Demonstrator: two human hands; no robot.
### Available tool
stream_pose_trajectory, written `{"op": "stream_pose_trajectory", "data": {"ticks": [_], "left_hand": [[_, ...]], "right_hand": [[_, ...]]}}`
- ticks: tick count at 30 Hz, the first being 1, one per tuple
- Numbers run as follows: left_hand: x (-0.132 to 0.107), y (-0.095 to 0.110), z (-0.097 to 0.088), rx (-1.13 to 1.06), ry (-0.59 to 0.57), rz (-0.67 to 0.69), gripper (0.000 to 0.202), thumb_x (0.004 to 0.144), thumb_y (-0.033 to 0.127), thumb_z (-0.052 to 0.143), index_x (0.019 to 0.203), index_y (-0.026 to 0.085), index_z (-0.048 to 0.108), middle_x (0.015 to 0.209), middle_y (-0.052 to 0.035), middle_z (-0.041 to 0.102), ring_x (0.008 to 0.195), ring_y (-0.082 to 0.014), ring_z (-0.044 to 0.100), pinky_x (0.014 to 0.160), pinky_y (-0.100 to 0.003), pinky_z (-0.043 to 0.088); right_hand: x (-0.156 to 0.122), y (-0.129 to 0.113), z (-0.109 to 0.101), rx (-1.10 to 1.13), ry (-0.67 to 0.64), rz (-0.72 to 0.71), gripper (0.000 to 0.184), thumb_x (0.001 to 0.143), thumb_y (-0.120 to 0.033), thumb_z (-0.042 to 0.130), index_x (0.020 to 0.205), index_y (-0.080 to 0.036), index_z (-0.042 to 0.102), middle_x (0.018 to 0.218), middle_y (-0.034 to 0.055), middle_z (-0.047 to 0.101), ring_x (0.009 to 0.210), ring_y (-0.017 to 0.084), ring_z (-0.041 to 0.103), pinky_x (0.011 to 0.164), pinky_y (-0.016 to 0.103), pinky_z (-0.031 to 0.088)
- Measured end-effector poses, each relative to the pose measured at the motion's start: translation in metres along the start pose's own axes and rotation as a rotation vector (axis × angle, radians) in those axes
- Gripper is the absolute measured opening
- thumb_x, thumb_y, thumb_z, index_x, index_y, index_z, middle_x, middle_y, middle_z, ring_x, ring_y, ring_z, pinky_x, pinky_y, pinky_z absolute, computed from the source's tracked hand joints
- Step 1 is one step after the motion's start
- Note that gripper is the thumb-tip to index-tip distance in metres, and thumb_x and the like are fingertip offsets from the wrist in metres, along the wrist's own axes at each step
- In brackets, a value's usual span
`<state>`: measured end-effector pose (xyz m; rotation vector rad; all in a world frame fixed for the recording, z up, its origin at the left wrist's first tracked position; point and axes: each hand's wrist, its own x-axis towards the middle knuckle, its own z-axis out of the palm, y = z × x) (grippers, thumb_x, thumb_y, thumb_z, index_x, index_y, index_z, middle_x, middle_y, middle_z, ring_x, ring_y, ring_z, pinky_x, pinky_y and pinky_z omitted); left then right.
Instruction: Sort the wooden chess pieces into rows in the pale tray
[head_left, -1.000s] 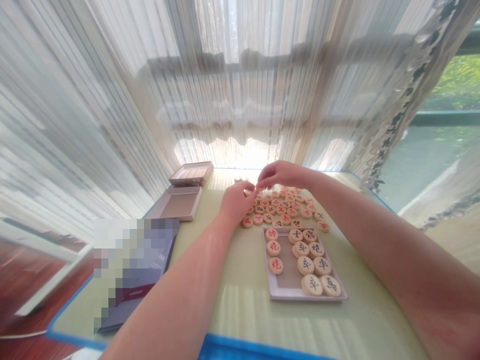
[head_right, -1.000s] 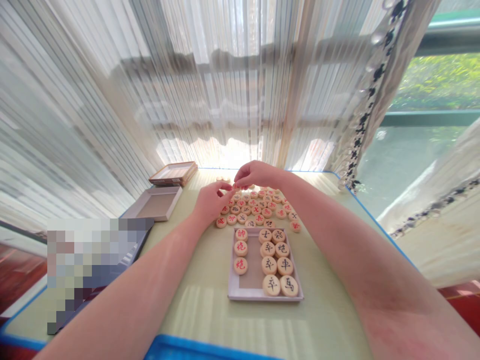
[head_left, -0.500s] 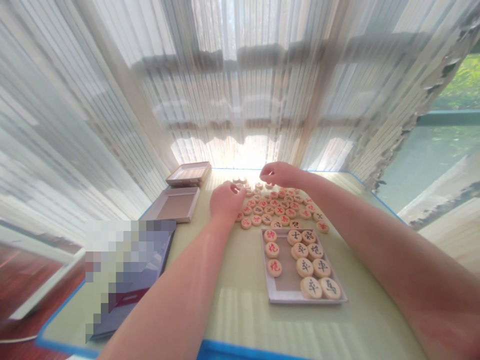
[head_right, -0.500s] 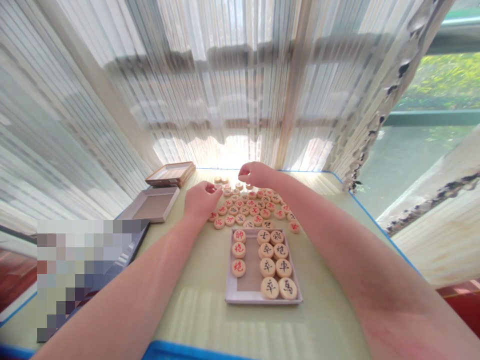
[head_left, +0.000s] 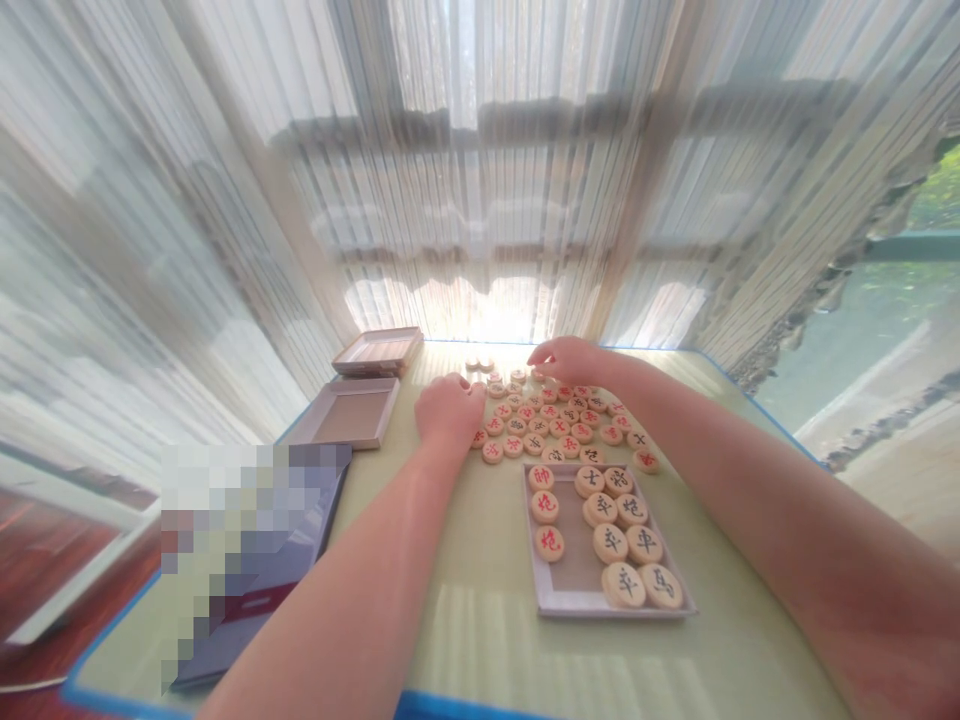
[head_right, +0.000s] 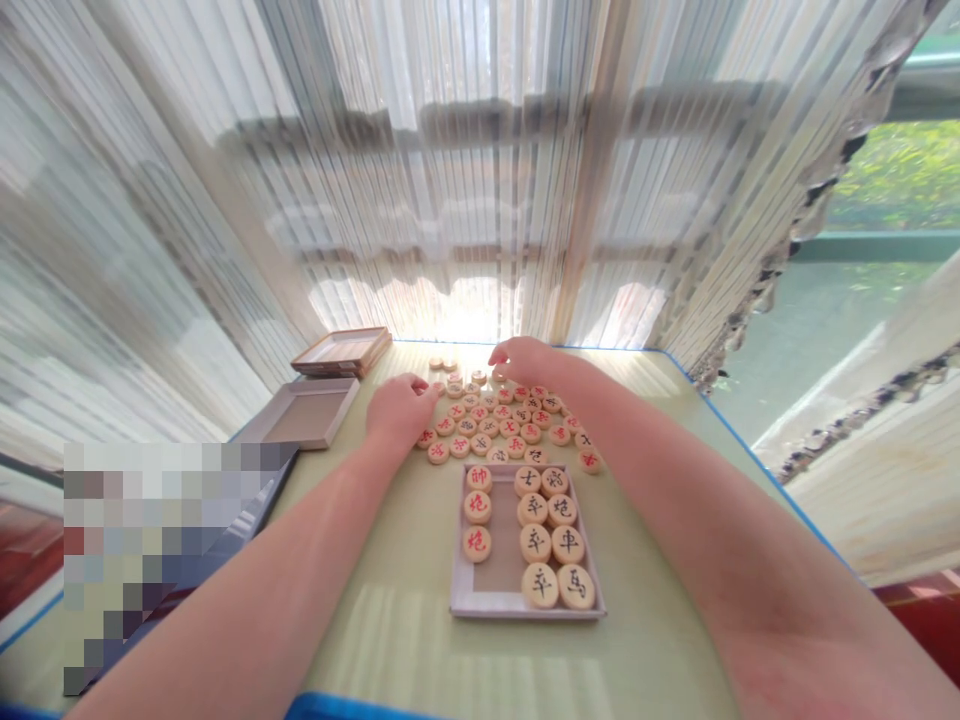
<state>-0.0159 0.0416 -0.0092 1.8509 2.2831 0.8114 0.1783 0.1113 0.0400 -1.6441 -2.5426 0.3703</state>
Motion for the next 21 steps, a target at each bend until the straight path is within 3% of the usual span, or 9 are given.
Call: {"op": "stream_pose_trajectory", "data": {"ticks": [4,8,13,15,18,21], "left_hand": [[0.001,0.002,0.003,0.037,-0.016,0.076,0.032,0.079,0.040,0.047,0.099,0.024,0.066,0.100,-0.0101,0.066,0.093,-0.0256,0.059,0.076,-0.035,0.043],[0.002,0.002,0.004,0.035,-0.031,0.110,0.027,0.078,0.036,0.048,0.093,0.026,0.068,0.104,-0.0078,0.066,0.096,-0.0242,0.058,0.078,-0.033,0.042],[0.003,0.003,0.003,0.008,-0.070,0.113,0.029,0.078,0.030,0.045,0.094,0.027,0.069,0.103,-0.0069,0.068,0.097,-0.0249,0.059,0.079,-0.034,0.041],[0.004,0.003,0.003,-0.012,-0.077,0.107,0.031,0.078,0.028,0.044,0.097,0.027,0.068,0.103,-0.0063,0.068,0.098,-0.0258,0.059,0.080,-0.035,0.041],[0.005,0.003,0.004,-0.043,-0.085,0.093,0.034,0.078,0.026,0.042,0.101,0.027,0.067,0.105,-0.0059,0.068,0.099,-0.0254,0.059,0.082,-0.036,0.041],[0.006,0.002,0.003,-0.066,-0.092,0.086,0.034,0.078,0.024,0.041,0.099,0.026,0.067,0.104,-0.0056,0.069,0.098,-0.0250,0.060,0.083,-0.037,0.041]], "right_hand": [[0.000,0.007,-0.003,0.024,-0.059,-0.021,0.034,0.076,-0.038,0.060,0.106,-0.024,0.067,0.113,0.0066,0.064,0.096,0.023,0.059,0.077,0.034,0.049],[-0.002,0.010,-0.007,0.067,-0.077,-0.031,0.035,0.076,-0.034,0.060,0.109,-0.026,0.065,0.114,0.0053,0.063,0.092,0.021,0.061,0.073,0.031,0.050],[-0.026,-0.008,-0.030,-0.033,-0.138,-0.005,0.037,0.073,-0.028,0.061,0.109,-0.027,0.065,0.110,0.0046,0.065,0.086,0.020,0.063,0.072,0.030,0.050],[-0.041,-0.020,-0.037,-0.062,-0.101,-0.011,0.037,0.074,-0.026,0.058,0.111,-0.027,0.064,0.110,0.0038,0.065,0.087,0.020,0.063,0.072,0.029,0.049],[-0.067,-0.035,-0.038,-0.106,0.060,0.021,0.035,0.078,-0.023,0.049,0.110,-0.026,0.064,0.109,0.0028,0.065,0.087,0.019,0.062,0.073,0.028,0.048],[-0.095,-0.033,-0.030,-0.158,0.122,0.045,0.032,0.080,-0.021,0.044,0.102,-0.025,0.067,0.105,0.0029,0.067,0.092,0.021,0.061,0.078,0.030,0.046]]}}
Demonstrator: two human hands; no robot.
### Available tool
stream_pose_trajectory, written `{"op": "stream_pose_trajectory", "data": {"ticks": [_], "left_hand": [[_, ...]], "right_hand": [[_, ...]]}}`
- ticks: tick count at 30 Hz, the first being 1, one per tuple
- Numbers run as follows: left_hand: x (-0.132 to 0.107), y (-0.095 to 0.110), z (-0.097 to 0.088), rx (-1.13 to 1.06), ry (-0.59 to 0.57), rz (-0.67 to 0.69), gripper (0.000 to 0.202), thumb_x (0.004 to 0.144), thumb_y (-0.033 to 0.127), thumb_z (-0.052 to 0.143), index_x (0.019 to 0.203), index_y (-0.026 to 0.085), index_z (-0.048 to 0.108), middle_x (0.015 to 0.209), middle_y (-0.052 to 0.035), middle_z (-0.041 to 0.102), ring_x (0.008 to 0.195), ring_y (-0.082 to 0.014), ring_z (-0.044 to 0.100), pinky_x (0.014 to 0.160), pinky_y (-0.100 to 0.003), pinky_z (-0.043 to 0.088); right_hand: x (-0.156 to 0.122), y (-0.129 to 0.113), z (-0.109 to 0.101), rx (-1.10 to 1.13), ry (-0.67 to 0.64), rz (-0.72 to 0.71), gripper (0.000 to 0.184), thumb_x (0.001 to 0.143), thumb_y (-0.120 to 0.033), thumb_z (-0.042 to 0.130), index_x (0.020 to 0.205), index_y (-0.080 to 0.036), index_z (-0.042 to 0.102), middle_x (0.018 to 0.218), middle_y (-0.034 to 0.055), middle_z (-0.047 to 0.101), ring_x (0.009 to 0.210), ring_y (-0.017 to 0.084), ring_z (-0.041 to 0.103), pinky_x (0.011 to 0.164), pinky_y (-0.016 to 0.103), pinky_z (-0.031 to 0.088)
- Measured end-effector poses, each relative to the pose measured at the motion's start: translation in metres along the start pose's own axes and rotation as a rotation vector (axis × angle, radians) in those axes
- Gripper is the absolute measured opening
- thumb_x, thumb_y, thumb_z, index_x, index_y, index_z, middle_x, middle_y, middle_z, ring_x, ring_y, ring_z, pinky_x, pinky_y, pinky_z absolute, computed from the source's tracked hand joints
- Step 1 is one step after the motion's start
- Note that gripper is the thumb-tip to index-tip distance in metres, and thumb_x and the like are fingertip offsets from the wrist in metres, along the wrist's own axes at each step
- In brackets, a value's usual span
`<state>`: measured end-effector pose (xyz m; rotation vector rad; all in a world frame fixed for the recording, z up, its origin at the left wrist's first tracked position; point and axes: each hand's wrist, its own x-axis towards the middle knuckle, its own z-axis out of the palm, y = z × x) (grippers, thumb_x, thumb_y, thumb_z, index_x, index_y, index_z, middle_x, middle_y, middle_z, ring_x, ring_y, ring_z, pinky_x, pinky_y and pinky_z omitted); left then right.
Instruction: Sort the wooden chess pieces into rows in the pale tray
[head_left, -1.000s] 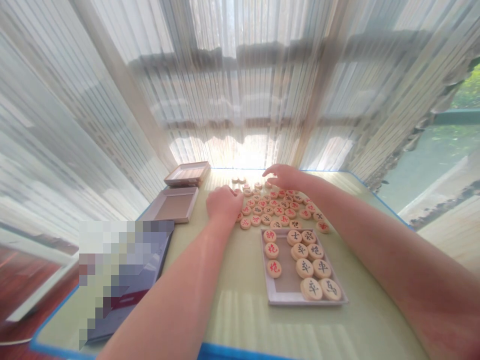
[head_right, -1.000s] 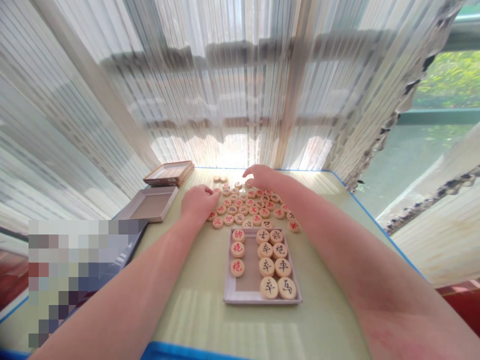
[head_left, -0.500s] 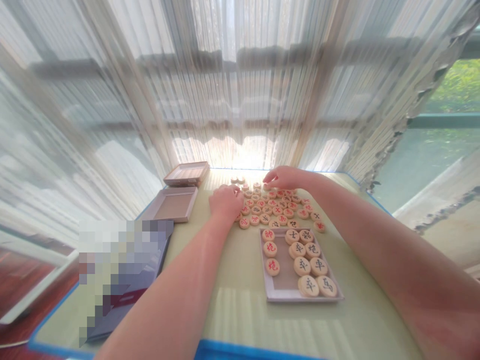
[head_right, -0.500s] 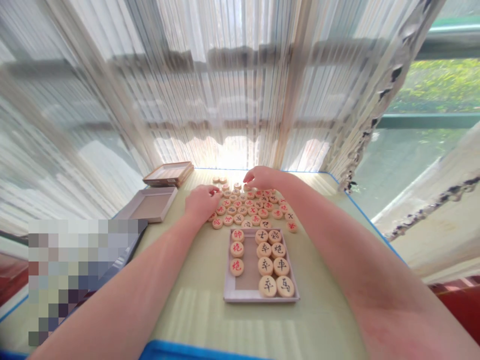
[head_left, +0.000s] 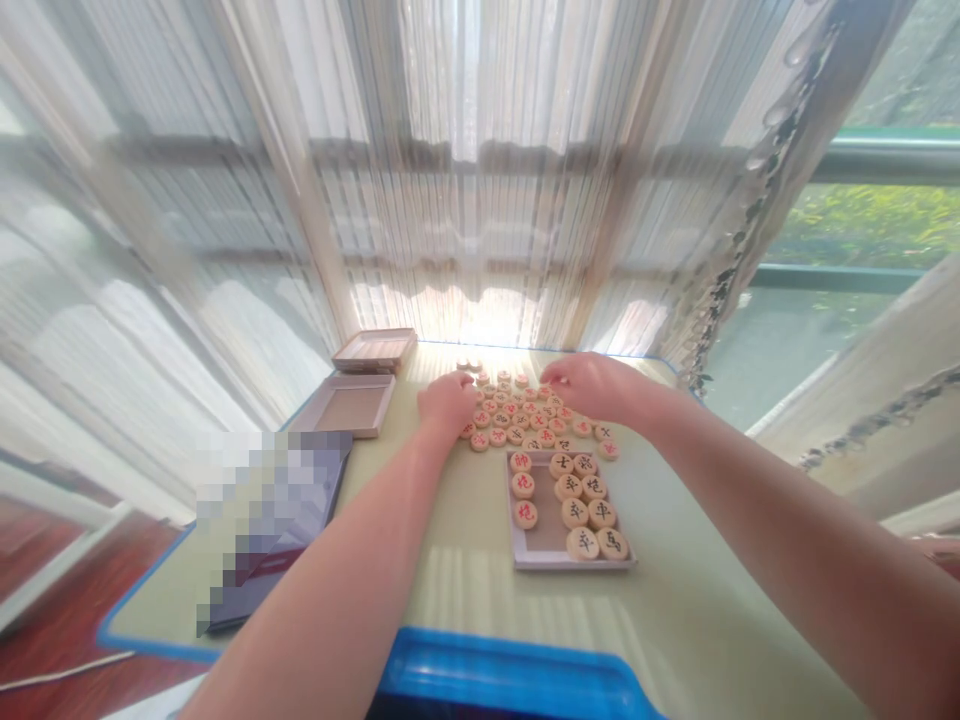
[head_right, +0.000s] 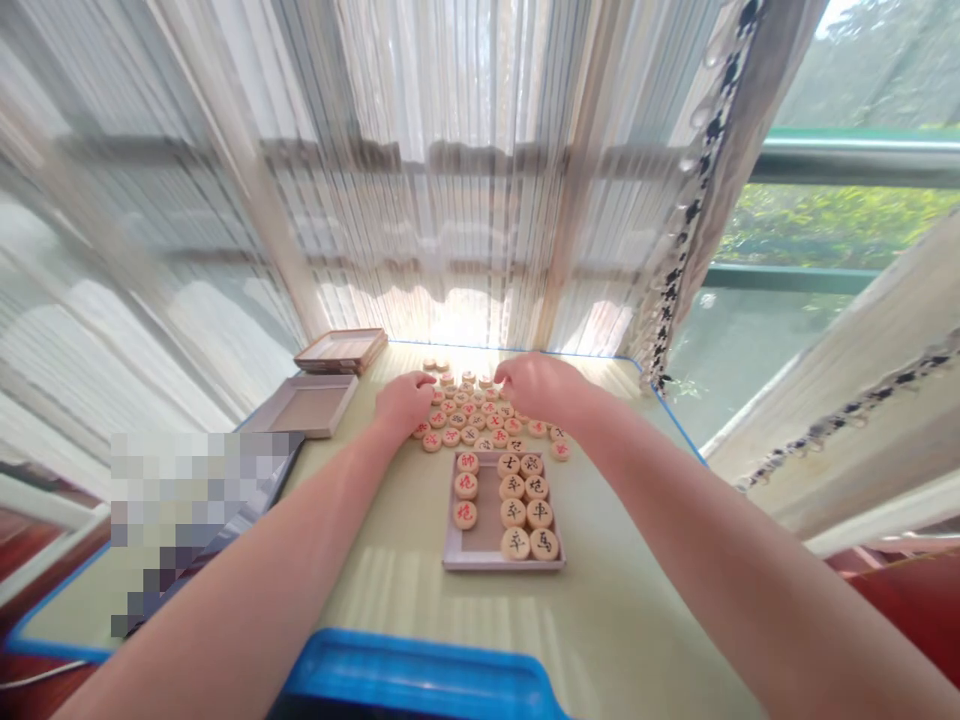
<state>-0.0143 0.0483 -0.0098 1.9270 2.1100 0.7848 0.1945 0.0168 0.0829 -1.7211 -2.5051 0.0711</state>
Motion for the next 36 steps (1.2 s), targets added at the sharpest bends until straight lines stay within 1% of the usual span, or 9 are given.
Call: {"op": "stream_pose_trajectory", "data": {"ticks": [5,9,13,18,21,25,29,32,36], "left_hand": [[0.001,0.001,-0.002,-0.022,0.024,0.008,0.031,0.078,0.023,0.042,0.095,0.024,0.068,0.099,-0.0068,0.070,0.095,-0.0248,0.061,0.082,-0.036,0.043],[-0.006,0.006,-0.004,-0.065,0.089,0.150,0.031,0.077,0.022,0.043,0.096,0.021,0.069,0.099,-0.0069,0.069,0.093,-0.0218,0.061,0.081,-0.031,0.045],[-0.015,0.011,-0.007,-0.113,0.061,0.212,0.032,0.076,0.019,0.042,0.089,0.022,0.071,0.096,-0.0030,0.070,0.091,-0.0192,0.061,0.084,-0.028,0.045],[-0.019,0.014,-0.014,-0.127,0.077,0.236,0.035,0.071,0.012,0.041,0.083,0.022,0.073,0.097,-0.0024,0.069,0.092,-0.0193,0.060,0.085,-0.029,0.045],[-0.021,0.018,-0.016,-0.114,0.048,0.240,0.039,0.069,0.009,0.041,0.085,0.023,0.073,0.100,-0.0017,0.068,0.095,-0.0188,0.059,0.086,-0.028,0.045],[-0.025,0.020,-0.015,-0.037,-0.062,0.277,0.043,0.068,0.008,0.043,0.097,0.025,0.070,0.102,-0.0016,0.067,0.096,-0.0194,0.059,0.085,-0.028,0.045],[-0.026,0.020,-0.014,-0.031,-0.113,0.266,0.056,0.067,0.006,0.046,0.116,0.028,0.060,0.104,0.0001,0.068,0.090,-0.0183,0.061,0.080,-0.027,0.047],[-0.025,0.020,-0.014,-0.078,-0.119,0.235,0.046,0.068,0.009,0.047,0.108,0.025,0.065,0.103,-0.0008,0.068,0.091,-0.0193,0.061,0.081,-0.027,0.047],[-0.022,0.018,-0.018,-0.215,-0.068,0.162,0.034,0.069,0.012,0.048,0.094,0.021,0.069,0.094,-0.0036,0.069,0.087,-0.0199,0.062,0.080,-0.029,0.047]], "right_hand": [[-0.042,0.031,0.026,0.078,0.167,0.127,0.032,0.080,-0.019,0.042,0.102,-0.021,0.066,0.111,0.0051,0.064,0.101,0.021,0.057,0.088,0.033,0.043],[-0.054,0.056,0.062,0.117,0.459,0.163,0.035,0.084,-0.023,0.039,0.111,-0.016,0.060,0.110,0.0095,0.061,0.104,0.023,0.053,0.092,0.034,0.041],[-0.051,0.068,0.083,0.166,0.464,0.042,0.030,0.084,-0.025,0.043,0.105,-0.017,0.064,0.103,0.0090,0.063,0.100,0.023,0.053,0.093,0.038,0.040],[-0.047,0.062,0.087,0.246,0.406,-0.110,0.025,0.084,-0.025,0.046,0.095,-0.021,0.068,0.098,0.0058,0.065,0.095,0.022,0.053,0.088,0.036,0.042],[-0.047,0.057,0.087,0.250,0.383,-0.131,0.025,0.084,-0.023,0.046,0.096,-0.019,0.068,0.097,0.0061,0.066,0.095,0.022,0.053,0.088,0.036,0.041],[-0.047,0.059,0.085,0.251,0.420,-0.020,0.031,0.080,-0.011,0.042,0.098,-0.018,0.066,0.099,0.0066,0.066,0.097,0.020,0.054,0.089,0.033,0.041],[-0.047,0.066,0.081,0.271,0.399,0.185,0.038,0.076,-0.005,0.038,0.102,-0.016,0.063,0.102,0.0067,0.065,0.095,0.017,0.057,0.086,0.027,0.041],[-0.048,0.066,0.077,0.225,0.292,0.309,0.030,0.081,-0.016,0.041,0.100,-0.017,0.064,0.100,0.0076,0.067,0.092,0.019,0.059,0.080,0.028,0.041],[-0.049,0.062,0.073,0.163,0.196,0.330,0.032,0.087,-0.030,0.036,0.093,-0.018,0.064,0.096,0.0087,0.068,0.088,0.021,0.060,0.073,0.028,0.040]]}}
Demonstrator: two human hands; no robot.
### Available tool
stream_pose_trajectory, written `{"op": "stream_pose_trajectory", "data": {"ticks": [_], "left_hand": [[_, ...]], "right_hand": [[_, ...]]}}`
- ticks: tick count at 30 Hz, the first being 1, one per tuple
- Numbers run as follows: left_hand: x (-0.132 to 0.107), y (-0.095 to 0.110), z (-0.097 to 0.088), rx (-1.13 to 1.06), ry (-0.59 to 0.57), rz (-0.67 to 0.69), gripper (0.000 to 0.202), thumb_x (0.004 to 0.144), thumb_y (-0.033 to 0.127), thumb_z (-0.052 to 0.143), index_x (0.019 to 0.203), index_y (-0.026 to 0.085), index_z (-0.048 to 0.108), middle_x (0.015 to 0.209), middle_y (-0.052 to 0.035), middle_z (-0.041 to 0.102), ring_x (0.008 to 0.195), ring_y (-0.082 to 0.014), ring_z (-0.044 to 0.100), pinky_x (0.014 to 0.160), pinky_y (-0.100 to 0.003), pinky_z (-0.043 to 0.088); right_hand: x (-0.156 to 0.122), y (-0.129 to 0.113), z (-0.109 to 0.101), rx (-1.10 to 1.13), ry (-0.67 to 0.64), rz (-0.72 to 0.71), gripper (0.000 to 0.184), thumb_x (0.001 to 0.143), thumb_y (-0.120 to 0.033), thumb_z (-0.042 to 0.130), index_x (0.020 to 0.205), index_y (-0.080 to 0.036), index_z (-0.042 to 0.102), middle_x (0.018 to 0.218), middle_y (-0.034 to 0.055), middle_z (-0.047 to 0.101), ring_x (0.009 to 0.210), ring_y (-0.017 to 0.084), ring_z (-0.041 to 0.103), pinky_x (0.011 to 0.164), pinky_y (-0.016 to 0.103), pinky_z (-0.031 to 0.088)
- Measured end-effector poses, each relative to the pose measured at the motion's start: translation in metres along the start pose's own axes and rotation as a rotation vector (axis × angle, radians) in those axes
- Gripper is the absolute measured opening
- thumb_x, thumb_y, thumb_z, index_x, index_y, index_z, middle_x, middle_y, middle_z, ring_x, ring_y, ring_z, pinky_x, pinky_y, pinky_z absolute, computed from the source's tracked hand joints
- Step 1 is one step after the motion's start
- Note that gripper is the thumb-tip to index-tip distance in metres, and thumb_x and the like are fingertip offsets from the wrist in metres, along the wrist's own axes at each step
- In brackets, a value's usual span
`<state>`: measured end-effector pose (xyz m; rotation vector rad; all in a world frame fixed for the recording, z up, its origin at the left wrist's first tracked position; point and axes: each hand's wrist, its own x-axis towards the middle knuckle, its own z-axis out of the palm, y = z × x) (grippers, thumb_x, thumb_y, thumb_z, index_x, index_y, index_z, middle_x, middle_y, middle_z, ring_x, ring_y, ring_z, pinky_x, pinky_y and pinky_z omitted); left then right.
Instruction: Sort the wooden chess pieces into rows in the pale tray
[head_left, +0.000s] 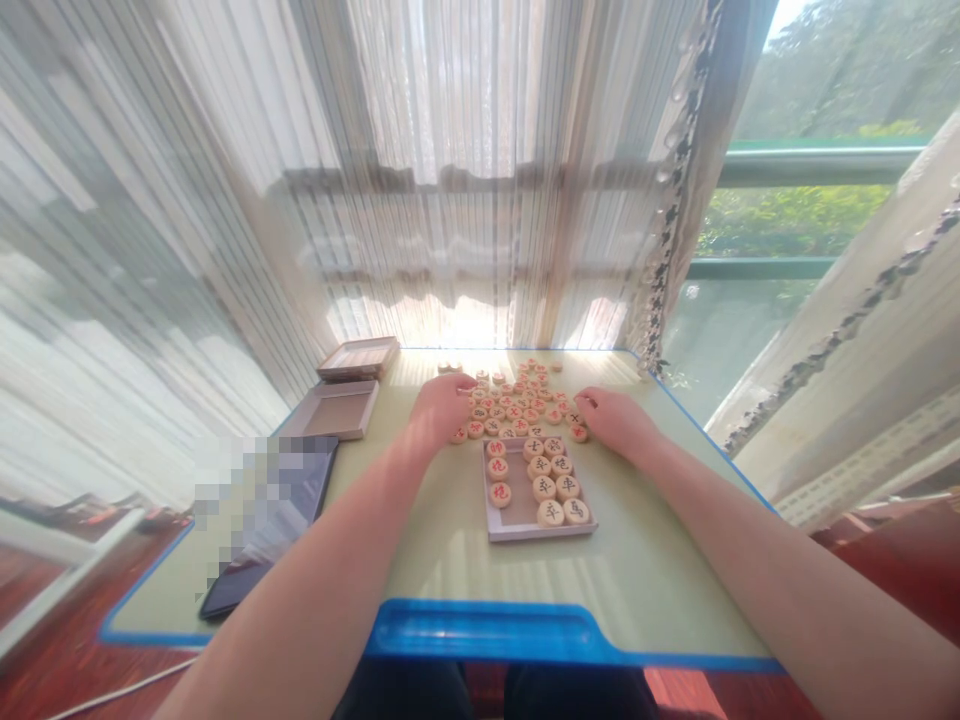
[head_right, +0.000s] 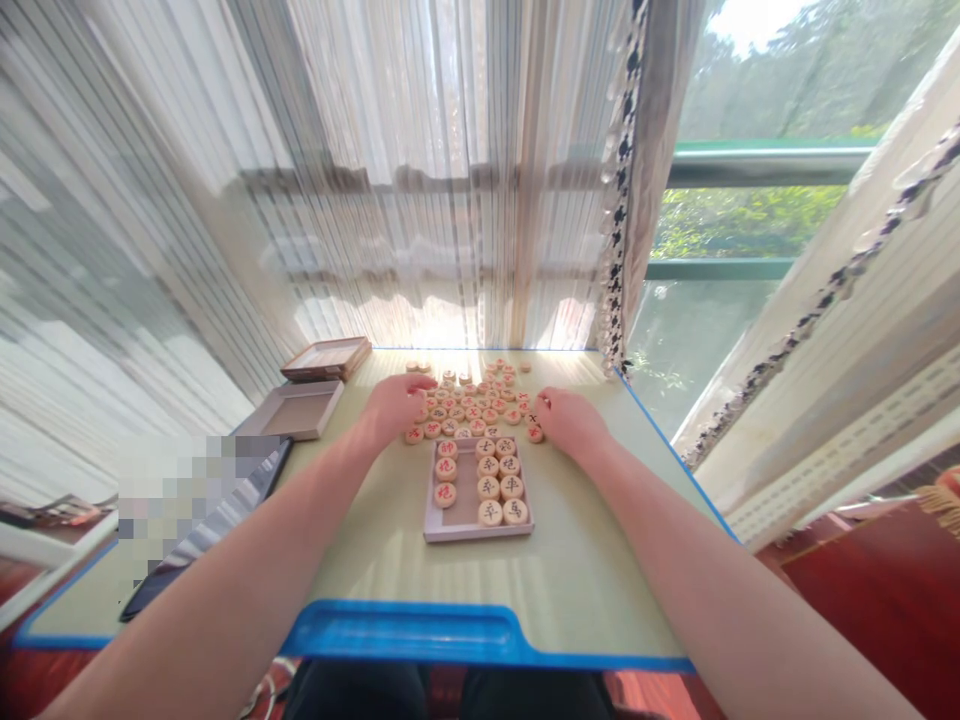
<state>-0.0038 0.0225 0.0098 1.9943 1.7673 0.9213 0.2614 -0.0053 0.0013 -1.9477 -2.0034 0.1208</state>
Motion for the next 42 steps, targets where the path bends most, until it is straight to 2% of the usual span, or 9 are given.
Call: {"op": "stream_pose_trajectory", "data": {"ticks": [4,6,11,19,25,30,36,39,42], "left_hand": [[0.004,-0.006,-0.012,-0.196,0.317,-0.094,0.027,0.073,0.016,0.047,0.092,0.017,0.066,0.091,-0.0053,0.069,0.088,-0.0179,0.061,0.081,-0.030,0.046],[0.006,-0.009,-0.017,-0.294,0.362,-0.160,0.027,0.073,0.018,0.048,0.095,0.018,0.063,0.089,-0.0052,0.069,0.084,-0.0167,0.062,0.077,-0.029,0.048],[0.006,-0.012,-0.015,-0.369,0.280,-0.203,0.024,0.072,0.025,0.053,0.093,0.018,0.064,0.088,-0.0054,0.068,0.078,-0.0167,0.062,0.068,-0.026,0.048],[0.006,-0.013,0.001,-0.081,0.118,-0.118,0.032,0.073,0.014,0.052,0.100,0.022,0.066,0.102,-0.0032,0.068,0.090,-0.0185,0.062,0.080,-0.028,0.048],[0.005,-0.008,0.006,-0.034,0.108,-0.043,0.033,0.075,0.012,0.046,0.100,0.021,0.066,0.107,-0.0046,0.066,0.098,-0.0205,0.060,0.088,-0.032,0.045],[0.003,-0.009,0.002,-0.037,0.097,-0.071,0.032,0.074,0.014,0.049,0.100,0.019,0.066,0.105,-0.0067,0.067,0.098,-0.0222,0.059,0.087,-0.033,0.046],[0.005,-0.010,0.000,-0.046,0.118,-0.069,0.030,0.075,0.016,0.049,0.099,0.021,0.066,0.105,-0.0046,0.066,0.096,-0.0195,0.059,0.086,-0.031,0.046],[0.008,-0.010,0.002,-0.021,0.124,-0.011,0.028,0.077,0.018,0.048,0.098,0.020,0.066,0.104,-0.0041,0.067,0.096,-0.0186,0.059,0.088,-0.030,0.045],[0.009,-0.008,0.003,-0.012,0.098,0.046,0.027,0.078,0.020,0.046,0.098,0.020,0.066,0.101,-0.0036,0.068,0.093,-0.0175,0.060,0.086,-0.028,0.046]], "right_hand": [[-0.001,0.000,0.002,0.026,0.012,-0.046,0.031,0.088,-0.031,0.035,0.095,-0.018,0.063,0.100,0.0081,0.067,0.092,0.020,0.058,0.075,0.028,0.039],[0.000,0.001,0.004,0.045,0.037,-0.051,0.031,0.087,-0.030,0.036,0.100,-0.018,0.062,0.102,0.0083,0.065,0.093,0.020,0.057,0.078,0.028,0.040],[0.001,0.002,0.006,0.086,0.061,-0.068,0.031,0.086,-0.030,0.039,0.105,-0.017,0.061,0.099,0.0086,0.063,0.093,0.019,0.057,0.083,0.029,0.040],[-0.001,0.003,0.012,0.177,0.083,-0.197,0.030,0.083,-0.030,0.045,0.104,-0.018,0.064,0.104,0.0079,0.061,0.097,0.019,0.056,0.087,0.030,0.041],[0.032,-0.018,0.014,0.080,0.139,-0.133,0.031,0.080,-0.026,0.047,0.102,-0.020,0.068,0.112,0.0063,0.063,0.104,0.020,0.054,0.093,0.032,0.039],[0.068,-0.039,0.004,-0.044,-0.048,-0.114,0.029,0.075,-0.032,0.053,0.095,-0.023,0.072,0.093,0.0050,0.070,0.086,0.020,0.061,0.073,0.027,0.045],[0.083,-0.045,0.004,-0.087,-0.253,-0.098,0.019,0.072,-0.032,0.059,0.076,-0.019,0.072,0.066,0.0035,0.067,0.066,0.017,0.059,0.061,0.025,0.043],[0.083,-0.042,0.005,-0.030,-0.248,-0.081,0.021,0.072,-0.035,0.059,0.077,-0.016,0.068,0.068,0.0033,0.066,0.063,0.015,0.058,0.057,0.023,0.042],[0.068,-0.043,0.003,0.162,-0.086,-0.012,0.025,0.074,-0.036,0.057,0.086,-0.015,0.064,0.081,0.0051,0.067,0.070,0.014,0.058,0.058,0.023,0.042]]}}
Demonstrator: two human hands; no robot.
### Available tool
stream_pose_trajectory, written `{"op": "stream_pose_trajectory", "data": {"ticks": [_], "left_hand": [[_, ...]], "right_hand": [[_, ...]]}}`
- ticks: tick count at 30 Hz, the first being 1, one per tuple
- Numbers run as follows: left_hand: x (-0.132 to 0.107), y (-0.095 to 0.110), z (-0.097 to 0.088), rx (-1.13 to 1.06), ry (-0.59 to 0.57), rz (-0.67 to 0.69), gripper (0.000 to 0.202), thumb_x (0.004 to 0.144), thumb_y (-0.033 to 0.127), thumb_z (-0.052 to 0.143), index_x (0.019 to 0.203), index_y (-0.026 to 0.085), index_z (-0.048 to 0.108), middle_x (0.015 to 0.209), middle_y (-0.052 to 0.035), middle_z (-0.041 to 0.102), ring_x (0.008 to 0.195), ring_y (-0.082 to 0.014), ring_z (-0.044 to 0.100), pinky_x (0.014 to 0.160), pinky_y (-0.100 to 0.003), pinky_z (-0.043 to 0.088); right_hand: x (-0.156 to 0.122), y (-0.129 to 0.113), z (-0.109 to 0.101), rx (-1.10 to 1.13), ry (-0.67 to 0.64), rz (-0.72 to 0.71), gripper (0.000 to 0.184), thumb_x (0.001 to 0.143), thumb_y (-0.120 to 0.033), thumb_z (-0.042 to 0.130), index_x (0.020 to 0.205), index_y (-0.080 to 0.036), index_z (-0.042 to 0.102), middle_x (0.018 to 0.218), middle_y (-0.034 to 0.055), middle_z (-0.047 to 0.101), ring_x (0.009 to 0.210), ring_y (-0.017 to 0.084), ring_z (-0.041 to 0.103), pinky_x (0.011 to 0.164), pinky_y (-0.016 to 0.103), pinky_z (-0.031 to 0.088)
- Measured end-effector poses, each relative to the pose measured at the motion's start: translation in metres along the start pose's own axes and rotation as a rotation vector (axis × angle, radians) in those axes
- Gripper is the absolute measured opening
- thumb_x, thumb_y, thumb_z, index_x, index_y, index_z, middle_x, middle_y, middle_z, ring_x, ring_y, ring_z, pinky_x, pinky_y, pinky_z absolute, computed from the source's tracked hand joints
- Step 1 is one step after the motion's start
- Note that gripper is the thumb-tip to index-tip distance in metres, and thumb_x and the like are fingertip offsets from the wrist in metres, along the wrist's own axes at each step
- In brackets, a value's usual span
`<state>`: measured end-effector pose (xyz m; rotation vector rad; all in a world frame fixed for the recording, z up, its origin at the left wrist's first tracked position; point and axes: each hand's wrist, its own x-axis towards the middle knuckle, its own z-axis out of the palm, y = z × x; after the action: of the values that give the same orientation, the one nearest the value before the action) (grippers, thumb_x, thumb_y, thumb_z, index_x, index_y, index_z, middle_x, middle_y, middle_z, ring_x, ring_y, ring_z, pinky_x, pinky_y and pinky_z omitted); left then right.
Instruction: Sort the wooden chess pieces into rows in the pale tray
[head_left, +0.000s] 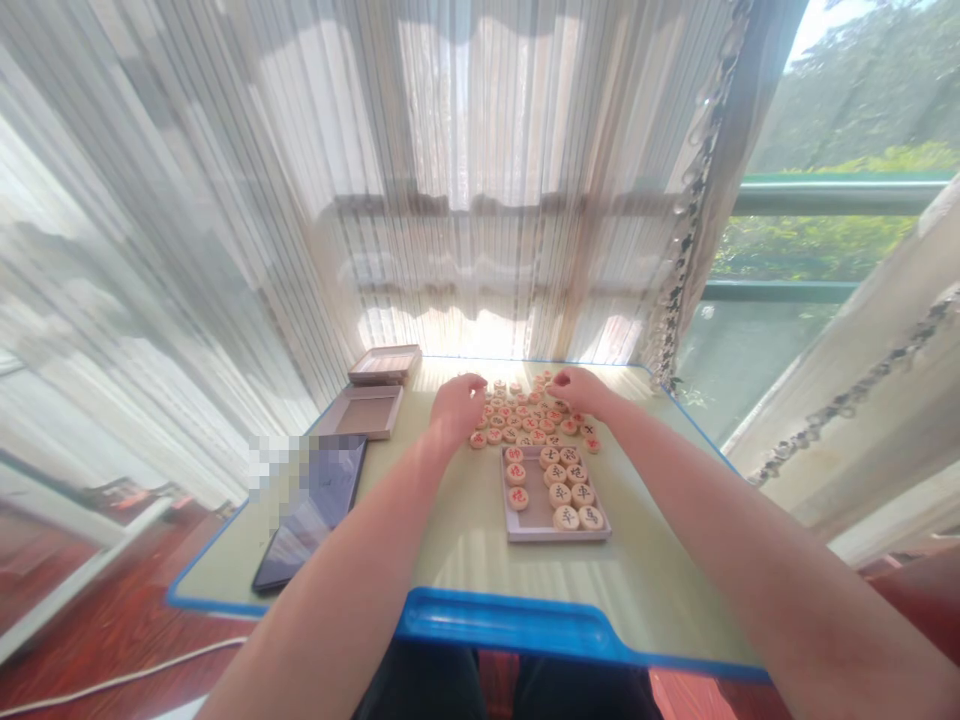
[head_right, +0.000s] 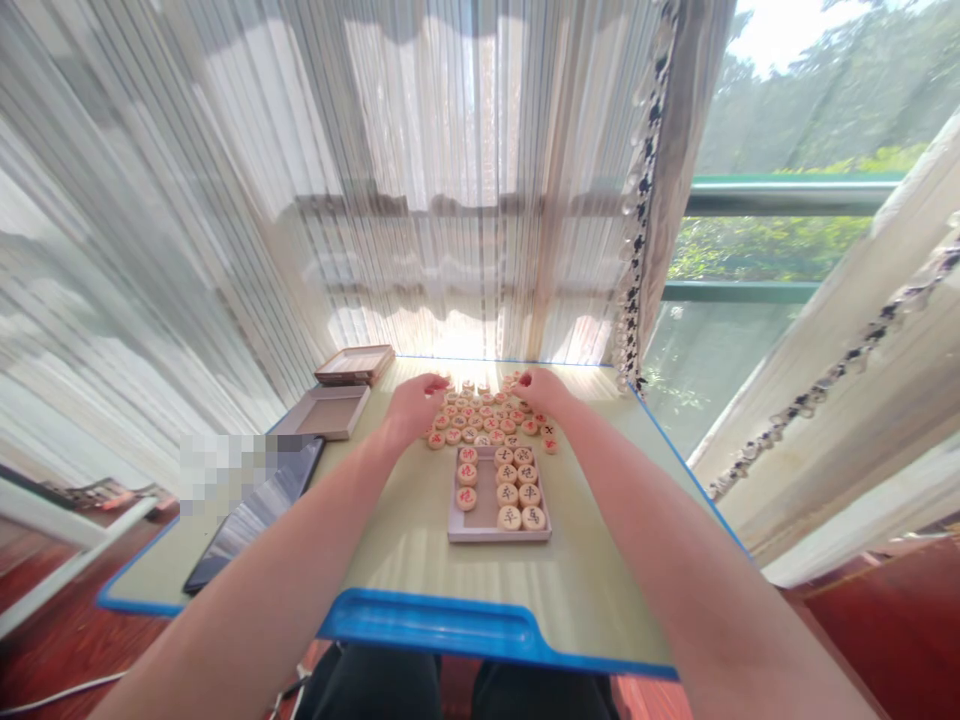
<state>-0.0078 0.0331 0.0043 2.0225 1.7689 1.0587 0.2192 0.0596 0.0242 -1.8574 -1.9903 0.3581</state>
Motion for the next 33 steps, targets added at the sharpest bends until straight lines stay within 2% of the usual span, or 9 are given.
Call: {"op": "stream_pose_trajectory", "data": {"ticks": [2,4,6,7,9,11,15,27,33], "left_hand": [[-0.001,0.003,-0.001,0.026,-0.016,0.038,0.028,0.079,0.020,0.045,0.099,0.020,0.065,0.099,-0.0033,0.068,0.090,-0.0172,0.061,0.083,-0.028,0.046],[-0.005,0.008,-0.002,0.095,-0.039,0.126,0.029,0.081,0.022,0.044,0.100,0.020,0.065,0.097,-0.0039,0.068,0.088,-0.0179,0.061,0.082,-0.029,0.046],[-0.011,0.014,-0.004,0.187,-0.095,0.279,0.028,0.082,0.026,0.043,0.096,0.020,0.066,0.093,-0.0053,0.068,0.088,-0.0196,0.060,0.082,-0.031,0.045],[-0.014,0.017,-0.004,0.224,-0.128,0.354,0.028,0.083,0.029,0.042,0.093,0.020,0.067,0.091,-0.0058,0.068,0.089,-0.0203,0.059,0.083,-0.031,0.045],[-0.019,0.021,-0.004,0.264,-0.170,0.446,0.030,0.085,0.033,0.041,0.089,0.020,0.068,0.087,-0.0062,0.068,0.088,-0.0207,0.058,0.083,-0.031,0.044],[-0.023,0.023,-0.003,0.276,-0.172,0.455,0.031,0.086,0.033,0.039,0.090,0.021,0.067,0.086,-0.0058,0.068,0.088,-0.0203,0.058,0.082,-0.030,0.044],[-0.022,0.019,-0.002,0.288,-0.144,0.420,0.031,0.086,0.034,0.039,0.094,0.021,0.067,0.088,-0.0057,0.068,0.090,-0.0204,0.058,0.080,-0.030,0.044],[-0.022,0.016,-0.005,0.343,-0.142,0.411,0.033,0.084,0.031,0.037,0.072,0.018,0.065,0.075,-0.0065,0.065,0.073,-0.0183,0.057,0.067,-0.028,0.040],[-0.023,0.017,-0.005,0.318,-0.160,0.431,0.032,0.082,0.031,0.038,0.068,0.019,0.064,0.070,-0.0061,0.064,0.070,-0.0184,0.056,0.065,-0.028,0.038]], "right_hand": [[-0.021,-0.006,-0.003,0.151,0.138,-0.009,0.028,0.076,-0.037,0.056,0.091,-0.014,0.061,0.091,0.0072,0.066,0.077,0.015,0.059,0.062,0.023,0.043],[-0.048,-0.012,-0.009,0.273,0.128,-0.096,0.036,0.076,-0.042,0.057,0.103,-0.017,0.058,0.092,0.0060,0.066,0.075,0.015,0.059,0.062,0.024,0.044],[-0.073,-0.013,-0.016,0.255,0.090,-0.216,0.042,0.077,-0.039,0.057,0.115,-0.023,0.054,0.087,0.0019,0.066,0.068,0.014,0.059,0.064,0.025,0.045],[-0.081,-0.010,-0.019,0.203,0.092,-0.243,0.037,0.078,-0.036,0.056,0.114,-0.026,0.056,0.086,0.0008,0.067,0.067,0.013,0.059,0.066,0.026,0.044],[-0.090,0.002,-0.024,0.119,0.171,-0.139,0.024,0.080,-0.035,0.052,0.099,-0.024,0.063,0.083,0.0009,0.068,0.067,0.014,0.059,0.065,0.027,0.044],[-0.088,0.018,-0.026,0.024,0.073,-0.073,0.019,0.076,-0.032,0.054,0.088,-0.023,0.066,0.081,0.0009,0.068,0.069,0.016,0.060,0.066,0.027,0.044],[-0.078,0.035,-0.025,-0.031,-0.030,-0.078,0.021,0.076,-0.034,0.055,0.089,-0.023,0.068,0.084,0.0015,0.070,0.075,0.016,0.061,0.068,0.026,0.045],[-0.076,0.034,-0.024,-0.154,-0.104,-0.123,0.029,0.071,-0.037,0.060,0.096,-0.025,0.071,0.093,0.0019,0.068,0.080,0.018,0.060,0.071,0.027,0.044],[-0.078,0.027,-0.018,-0.222,-0.112,-0.148,0.028,0.076,-0.034,0.052,0.094,-0.023,0.071,0.093,0.0043,0.066,0.080,0.018,0.059,0.069,0.026,0.042]]}}
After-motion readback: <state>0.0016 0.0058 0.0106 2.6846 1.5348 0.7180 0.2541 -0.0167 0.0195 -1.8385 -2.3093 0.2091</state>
